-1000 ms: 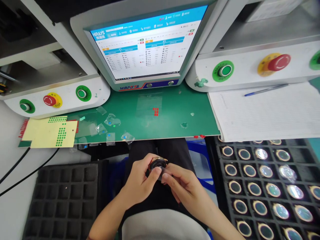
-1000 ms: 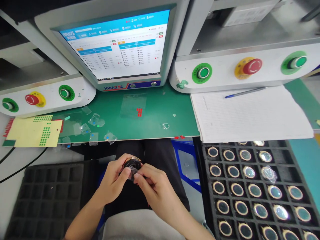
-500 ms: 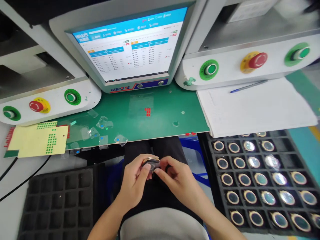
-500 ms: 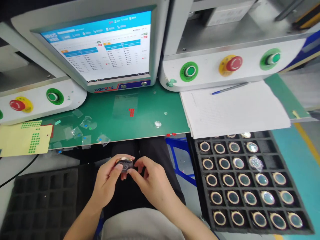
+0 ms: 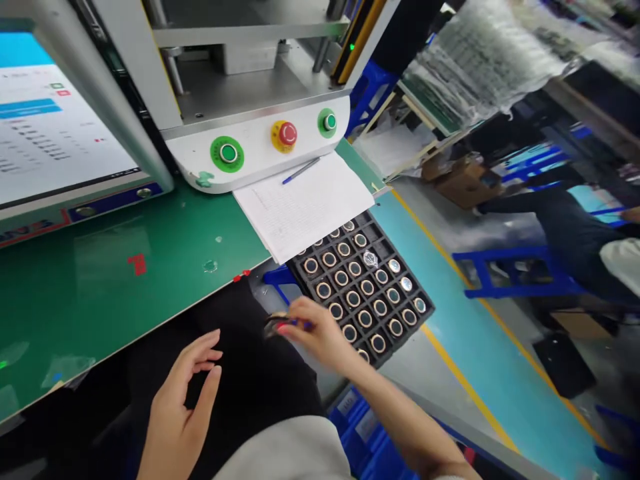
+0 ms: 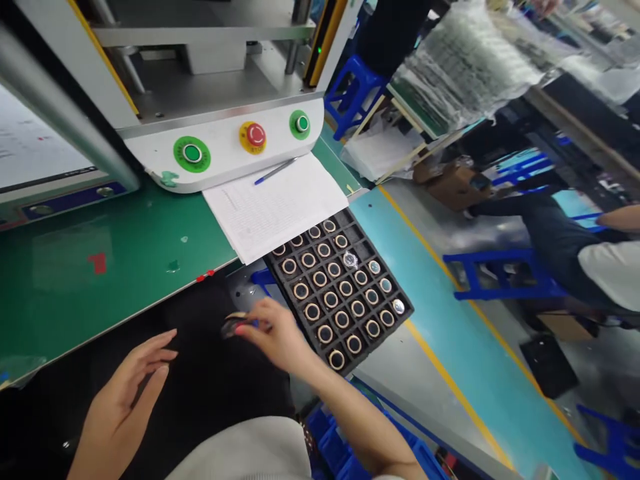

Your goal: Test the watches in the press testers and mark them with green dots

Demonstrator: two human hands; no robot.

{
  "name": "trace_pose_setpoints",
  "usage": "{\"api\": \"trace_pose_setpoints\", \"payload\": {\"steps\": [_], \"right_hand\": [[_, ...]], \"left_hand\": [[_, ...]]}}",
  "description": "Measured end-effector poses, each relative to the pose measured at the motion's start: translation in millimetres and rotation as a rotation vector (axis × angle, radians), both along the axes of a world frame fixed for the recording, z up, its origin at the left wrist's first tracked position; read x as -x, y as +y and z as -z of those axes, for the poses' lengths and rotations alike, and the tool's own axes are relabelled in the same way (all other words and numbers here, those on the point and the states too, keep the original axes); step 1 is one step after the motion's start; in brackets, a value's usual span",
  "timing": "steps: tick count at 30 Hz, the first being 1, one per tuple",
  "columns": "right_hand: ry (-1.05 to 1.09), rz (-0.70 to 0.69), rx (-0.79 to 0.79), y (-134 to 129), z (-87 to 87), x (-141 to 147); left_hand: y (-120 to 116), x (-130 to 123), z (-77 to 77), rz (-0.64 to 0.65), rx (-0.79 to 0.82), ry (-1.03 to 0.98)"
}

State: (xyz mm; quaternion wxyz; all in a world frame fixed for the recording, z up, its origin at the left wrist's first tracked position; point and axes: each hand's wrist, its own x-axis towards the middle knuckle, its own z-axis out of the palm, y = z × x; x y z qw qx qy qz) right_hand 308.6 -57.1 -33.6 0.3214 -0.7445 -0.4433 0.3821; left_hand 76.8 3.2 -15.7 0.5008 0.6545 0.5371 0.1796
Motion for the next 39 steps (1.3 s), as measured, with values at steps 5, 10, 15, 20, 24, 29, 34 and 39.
{"api": "trace_pose_setpoints", "payload": {"steps": [5,10,15,20,24,29,34,39], "right_hand": [[-0.465,0.432,0.255,-20,42.1,-142],[-0.742,0.612,0.516,-23,73.6,-240],[-0.845,0.555,0.637,-15,101.1,-262],[-0.870,0.492,0.692,-6,112.6,-263],[-0.824,0.461,0.711,-6,100.2,-269],[-0.765,0.478,0.577,-11,58.7,-254],[-0.444,0.221,0.241,-17,23.2,-160],[0.417,-0.270,0.136,-25,30.3,-41]], "left_hand": [[9,-11,6.4,0.182,-0.059,0.044],[10,-24,3.9,0.189,-0.075,0.067],[11,-22,7.5,0.182,-0.094,0.095],[13,-15,12.4,0.172,-0.106,0.123],[9,-13,9.7,0.142,-0.073,0.130],[1,-11,11.5,0.031,-0.051,0.104],[-2,-4,10.2,0.027,-0.068,0.053],[-18,13,-7.7,0.015,-0.053,0.032]]}}
